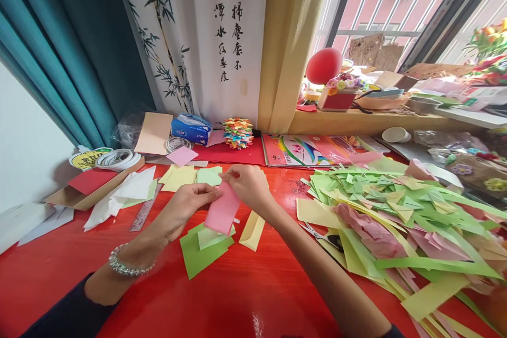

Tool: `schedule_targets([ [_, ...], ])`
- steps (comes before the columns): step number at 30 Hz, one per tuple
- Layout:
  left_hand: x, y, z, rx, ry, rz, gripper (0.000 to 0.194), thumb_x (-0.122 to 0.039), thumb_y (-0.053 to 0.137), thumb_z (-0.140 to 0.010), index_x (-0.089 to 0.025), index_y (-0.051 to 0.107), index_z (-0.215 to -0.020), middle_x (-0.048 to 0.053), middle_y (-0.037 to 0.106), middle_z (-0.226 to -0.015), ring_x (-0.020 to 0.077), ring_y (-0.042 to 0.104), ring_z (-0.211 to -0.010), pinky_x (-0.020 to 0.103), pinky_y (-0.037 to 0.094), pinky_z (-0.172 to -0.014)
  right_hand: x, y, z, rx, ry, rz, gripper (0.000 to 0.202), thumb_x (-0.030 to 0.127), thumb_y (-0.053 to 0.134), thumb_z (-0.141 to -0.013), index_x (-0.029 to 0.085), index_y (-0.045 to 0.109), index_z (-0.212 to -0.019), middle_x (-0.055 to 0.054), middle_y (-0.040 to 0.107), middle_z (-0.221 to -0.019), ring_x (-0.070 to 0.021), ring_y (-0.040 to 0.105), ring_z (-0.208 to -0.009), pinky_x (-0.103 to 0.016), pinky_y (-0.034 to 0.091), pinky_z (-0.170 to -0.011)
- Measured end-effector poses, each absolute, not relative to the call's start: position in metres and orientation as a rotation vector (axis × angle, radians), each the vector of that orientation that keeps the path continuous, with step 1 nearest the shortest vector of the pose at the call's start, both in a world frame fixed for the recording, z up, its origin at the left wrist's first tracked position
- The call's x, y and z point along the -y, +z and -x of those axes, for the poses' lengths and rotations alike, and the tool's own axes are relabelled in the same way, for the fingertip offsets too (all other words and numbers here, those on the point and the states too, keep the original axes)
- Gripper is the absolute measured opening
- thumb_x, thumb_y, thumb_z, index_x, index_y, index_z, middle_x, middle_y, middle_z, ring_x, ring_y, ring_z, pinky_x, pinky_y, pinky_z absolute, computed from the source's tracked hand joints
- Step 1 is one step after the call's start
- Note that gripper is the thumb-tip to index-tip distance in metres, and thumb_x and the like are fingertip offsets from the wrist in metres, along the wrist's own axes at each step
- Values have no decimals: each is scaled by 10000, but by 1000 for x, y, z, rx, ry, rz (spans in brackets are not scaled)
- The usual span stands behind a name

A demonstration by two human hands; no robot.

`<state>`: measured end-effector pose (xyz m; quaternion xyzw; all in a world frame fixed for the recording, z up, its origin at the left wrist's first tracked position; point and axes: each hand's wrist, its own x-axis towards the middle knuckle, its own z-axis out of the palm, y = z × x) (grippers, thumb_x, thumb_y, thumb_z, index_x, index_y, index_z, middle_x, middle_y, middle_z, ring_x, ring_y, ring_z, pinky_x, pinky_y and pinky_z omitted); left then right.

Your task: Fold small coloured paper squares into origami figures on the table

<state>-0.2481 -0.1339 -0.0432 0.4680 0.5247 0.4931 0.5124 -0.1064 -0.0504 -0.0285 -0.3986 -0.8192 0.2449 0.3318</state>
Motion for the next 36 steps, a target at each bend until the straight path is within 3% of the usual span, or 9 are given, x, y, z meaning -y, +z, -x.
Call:
schedule_targets([
  [8, 138, -42, 243, -1266, 1096, -1160, 204, -336, 668, -665, -136, 627, -658, 24, 586, -677, 106, 545, -566, 247, 471, -601, 29, -36, 96, 2009, 594, 1072, 363, 467, 503, -769, 162, 634, -623, -13, 584, -561, -109, 453, -501, -219, 310, -475],
  [13, 146, -37, 237, -1149, 637, -1253, 189, -341, 664, -663, -158, 644, -619, 22, 614, -574, 121, 542, -513, 249, 433, -540, 8, -25, 66, 1808, 495, 1168, 402, 463, 447, -795, 118, 635, -712, -48, 578, -622, -131, 460, -567, -238, 324, -512],
  [19, 140, -33, 243, -1490, 1185, -1490, 239, -369, 613, -730, -225, 652, -916, 7, 625, -792, 136, 522, -686, 242, 400, -618, 36, -10, 77, 2132, 869, 945, 333, 472, 543, -740, 165, 662, -691, -12, 601, -624, -114, 485, -554, -219, 345, -487],
  [21, 137, -35, 246, -1415, 1141, -1456, 204, -356, 617, -728, -203, 659, -856, 0, 603, -711, 131, 509, -635, 238, 392, -581, 51, -10, 89, 2146, 925, 911, 307, 455, 559, -740, 175, 666, -675, -15, 621, -636, -124, 523, -583, -220, 365, -500],
  [23, 136, -38, 248, -1337, 1192, -1371, 185, -349, 610, -737, -173, 658, -769, 2, 588, -659, 119, 497, -588, 232, 393, -555, 60, -11, 97, 2044, 1003, 853, 290, 444, 577, -740, 192, 670, -849, -40, 664, -829, -155, 583, -747, -231, 427, -595],
  [26, 134, -40, 250, -1258, 1420, -1189, 235, -342, 619, -735, -168, 654, -889, 33, 640, -795, 126, 545, -626, 251, 452, -604, 61, -13, 98, 1886, 1376, 824, 439, 425, 605, -736, 191, 578, -1106, -83, 641, -1013, -187, 595, -903, -280, 481, -714],
  [30, 131, -41, 253, -1184, 1593, -1065, 349, -333, 623, -735, -179, 630, -1048, 59, 662, -929, 145, 596, -668, 277, 498, -619, 58, -15, 97, 1758, 1859, 784, 270, 277, 618, -750, 104, 644, -956, -91, 662, -888, -154, 624, -771, -301, 498, -773],
  [36, 129, -44, 255, -1201, 1656, -1152, 255, -276, 621, -740, -227, 680, -983, 43, 670, -1015, 178, 606, -858, 306, 498, -763, 56, -18, 97, 1544, 1945, 785, 102, 172, 601, -750, 105, 663, -796, -54, 653, -744, -104, 605, -637, -226, 527, -649],
])
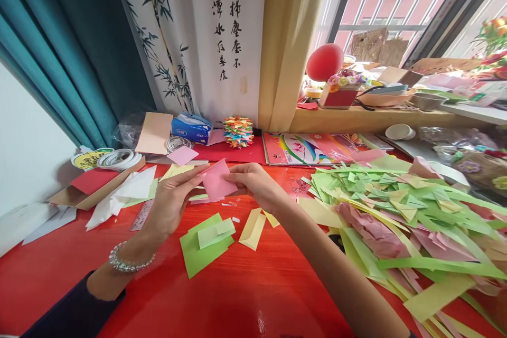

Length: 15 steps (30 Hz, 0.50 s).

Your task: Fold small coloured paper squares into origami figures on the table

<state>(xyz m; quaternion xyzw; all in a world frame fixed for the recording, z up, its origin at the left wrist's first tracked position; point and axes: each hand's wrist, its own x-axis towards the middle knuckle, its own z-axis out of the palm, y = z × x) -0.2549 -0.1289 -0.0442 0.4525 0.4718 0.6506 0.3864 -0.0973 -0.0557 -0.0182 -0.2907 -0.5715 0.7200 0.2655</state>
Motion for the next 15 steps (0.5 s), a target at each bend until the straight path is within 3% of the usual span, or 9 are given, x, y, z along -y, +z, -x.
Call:
schedule_targets([
  [6, 129, -46, 259, -1283, 1555, -1544, 270, -135, 512, -783, -259, 699, -932, 12, 638, -1030, 171, 543, -995, 265, 442, -842, 53, -19, 97, 1463, 1885, 829, 200, 87, 479, -804, 105, 669, -864, -65, 681, -754, -117, 634, -627, -225, 539, -621],
  [12, 130, -47, 260, -1381, 1526, -1717, 314, -126, 474, -810, -270, 668, -1011, 20, 587, -1024, 156, 515, -983, 244, 417, -816, 58, -11, 93, 1453, 1936, 739, 293, 323, 499, -847, 89, 667, -902, -109, 687, -837, -153, 651, -719, -278, 544, -709],
  [15, 132, -44, 260, -1409, 1505, -1775, 316, -121, 474, -806, -268, 672, -1004, 23, 585, -988, 149, 524, -932, 242, 423, -790, 59, -9, 92, 1574, 1892, 700, 246, 284, 588, -789, 92, 672, -919, -100, 686, -859, -147, 645, -747, -264, 525, -756],
])
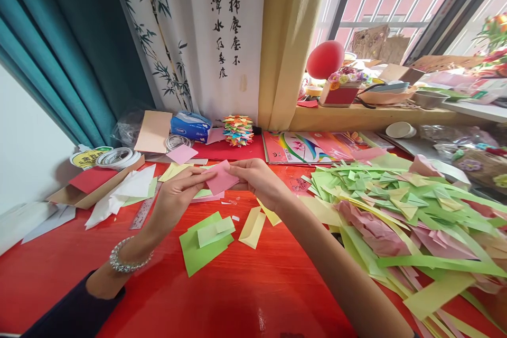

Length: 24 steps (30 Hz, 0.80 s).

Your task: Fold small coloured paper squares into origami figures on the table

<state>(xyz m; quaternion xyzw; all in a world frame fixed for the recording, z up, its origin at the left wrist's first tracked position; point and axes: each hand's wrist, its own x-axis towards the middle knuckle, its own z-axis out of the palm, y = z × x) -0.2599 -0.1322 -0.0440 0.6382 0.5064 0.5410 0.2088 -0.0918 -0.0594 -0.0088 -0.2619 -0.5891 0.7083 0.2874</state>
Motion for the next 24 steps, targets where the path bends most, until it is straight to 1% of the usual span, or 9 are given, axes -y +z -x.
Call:
schedule_targets([
  [3, 135, -40, 260, -1379, 1432, -1721, 292, -142, 476, -801, -247, 689, -971, 31, 595, -966, 147, 546, -850, 246, 453, -742, 59, -11, 92, 1646, 1795, 757, 219, 210, 625, -748, 104, 675, -934, -82, 687, -857, -142, 640, -747, -260, 517, -751],
  [7, 134, -37, 259, -1350, 1422, -1420, 302, -287, 492, -819, -241, 626, -1085, 37, 629, -976, 147, 581, -749, 273, 497, -697, 58, -14, 93, 1756, 1718, 762, 231, 208, 615, -756, 129, 670, -965, -52, 690, -841, -121, 633, -742, -225, 511, -709],
  [8, 133, -38, 259, -1370, 1414, -1375, 308, -331, 518, -807, -231, 628, -1076, 37, 638, -939, 143, 585, -712, 273, 501, -680, 58, -14, 94, 1780, 1709, 766, 234, 197, 611, -758, 133, 665, -976, -48, 690, -837, -117, 632, -739, -219, 511, -699],
  [10, 130, -40, 259, -1403, 1381, -1337, 302, -385, 576, -766, -195, 661, -985, 37, 646, -846, 135, 583, -657, 260, 500, -649, 59, -13, 95, 1795, 1693, 795, 249, 181, 603, -764, 133, 652, -1003, -47, 692, -823, -117, 633, -730, -224, 516, -691],
  [12, 128, -43, 258, -1382, 1406, -1293, 285, -396, 605, -743, -167, 675, -897, 39, 644, -805, 133, 581, -659, 250, 498, -646, 61, -12, 96, 1765, 1689, 828, 255, 183, 601, -768, 128, 641, -1013, -53, 693, -813, -126, 640, -742, -242, 523, -710],
  [15, 127, -45, 257, -1313, 1540, -1186, 299, -392, 619, -734, -157, 663, -912, 53, 644, -869, 143, 585, -723, 253, 502, -667, 62, -12, 98, 1728, 1727, 825, 214, 225, 600, -779, 114, 656, -954, -67, 693, -816, -141, 653, -759, -273, 526, -765],
  [17, 127, -45, 256, -1305, 1590, -1151, 312, -399, 626, -725, -153, 665, -912, 59, 645, -886, 143, 587, -719, 253, 503, -658, 63, -12, 99, 1711, 1742, 813, 196, 253, 595, -785, 106, 666, -894, -69, 692, -792, -142, 659, -728, -292, 528, -780],
  [21, 129, -43, 256, -1341, 1590, -1142, 308, -414, 644, -699, -158, 678, -867, 47, 652, -824, 128, 586, -634, 248, 496, -619, 63, -16, 101, 1670, 1654, 807, 201, 293, 605, -774, 108, 661, -829, -52, 681, -736, -138, 653, -679, -298, 540, -744],
  [24, 129, -39, 257, -1380, 1527, -1127, 305, -392, 679, -668, -182, 676, -889, 34, 660, -838, 134, 591, -646, 251, 493, -614, 62, -18, 100, 1758, 1533, 785, 245, 356, 615, -750, 126, 667, -818, -40, 672, -725, -143, 648, -679, -287, 545, -702],
])
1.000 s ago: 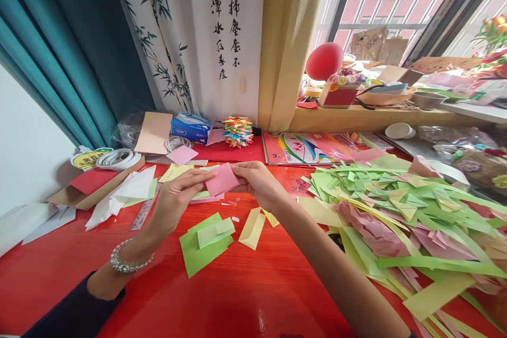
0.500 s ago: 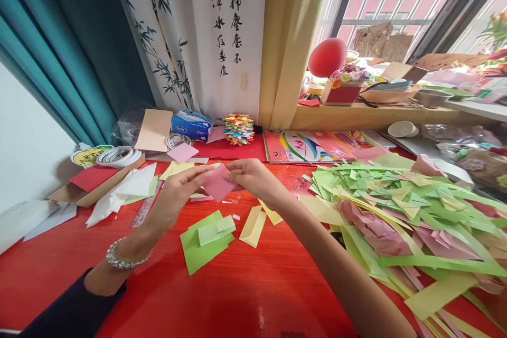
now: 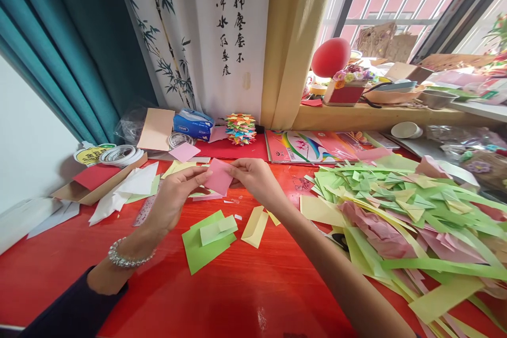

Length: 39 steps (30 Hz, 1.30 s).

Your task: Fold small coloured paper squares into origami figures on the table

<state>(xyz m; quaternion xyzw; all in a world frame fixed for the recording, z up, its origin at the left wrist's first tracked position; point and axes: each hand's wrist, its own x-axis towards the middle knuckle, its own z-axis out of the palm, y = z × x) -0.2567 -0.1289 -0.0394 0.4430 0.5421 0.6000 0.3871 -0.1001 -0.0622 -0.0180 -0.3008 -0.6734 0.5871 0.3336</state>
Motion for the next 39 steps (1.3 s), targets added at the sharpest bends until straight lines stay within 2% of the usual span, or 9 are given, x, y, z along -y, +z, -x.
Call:
schedule_targets([
  [5, 128, -37, 255, -1376, 1541, -1217, 262, -371, 668, -686, -181, 682, -866, 43, 672, -873, 177, 583, -804, 252, 467, -670, 63, -18, 100, 1890, 1437, 768, 255, 377, 584, -759, 143, 673, -812, -35, 657, -699, -146, 641, -668, -298, 540, -690],
  [15, 129, -45, 257, -1332, 1556, -1204, 250, -379, 623, -733, -163, 666, -852, 38, 645, -823, 159, 558, -782, 257, 441, -690, 66, -15, 103, 1831, 1537, 747, 267, 383, 579, -771, 155, 674, -871, -33, 659, -716, -138, 639, -666, -301, 540, -706],
  [21, 127, -45, 257, -1204, 1542, -1114, 307, -374, 580, -773, -155, 647, -978, 72, 642, -988, 178, 567, -872, 283, 455, -750, 65, -13, 101, 1782, 1673, 721, 330, 421, 520, -813, 164, 665, -962, -67, 687, -854, -136, 645, -726, -306, 523, -779],
  [26, 125, -47, 258, -1133, 1513, -1087, 272, -350, 557, -790, -159, 655, -958, 62, 656, -949, 162, 575, -849, 249, 459, -705, 64, -15, 101, 1742, 1686, 710, 409, 501, 468, -816, 166, 668, -939, -73, 692, -830, -152, 654, -714, -305, 535, -748],
  [30, 124, -48, 258, -1102, 1560, -1012, 199, -305, 541, -788, -158, 649, -867, 56, 653, -921, 155, 583, -810, 238, 485, -651, 62, -22, 103, 1796, 1597, 804, 314, 421, 584, -765, 150, 663, -903, -68, 688, -786, -175, 658, -718, -315, 544, -702],
  [35, 122, -46, 257, -1033, 1632, -910, 356, -469, 490, -797, -148, 598, -908, 78, 642, -876, 164, 609, -728, 275, 523, -620, 60, -29, 106, 1662, 1509, 850, 210, 319, 575, -782, 138, 654, -853, -50, 678, -742, -156, 651, -664, -300, 549, -676],
  [39, 122, -44, 258, -1071, 1740, -971, 414, -525, 516, -764, -131, 586, -871, 56, 620, -779, 150, 612, -661, 271, 526, -596, 61, -31, 107, 1605, 1491, 870, 191, 294, 565, -783, 136, 651, -846, -43, 669, -722, -142, 641, -637, -281, 549, -654],
])
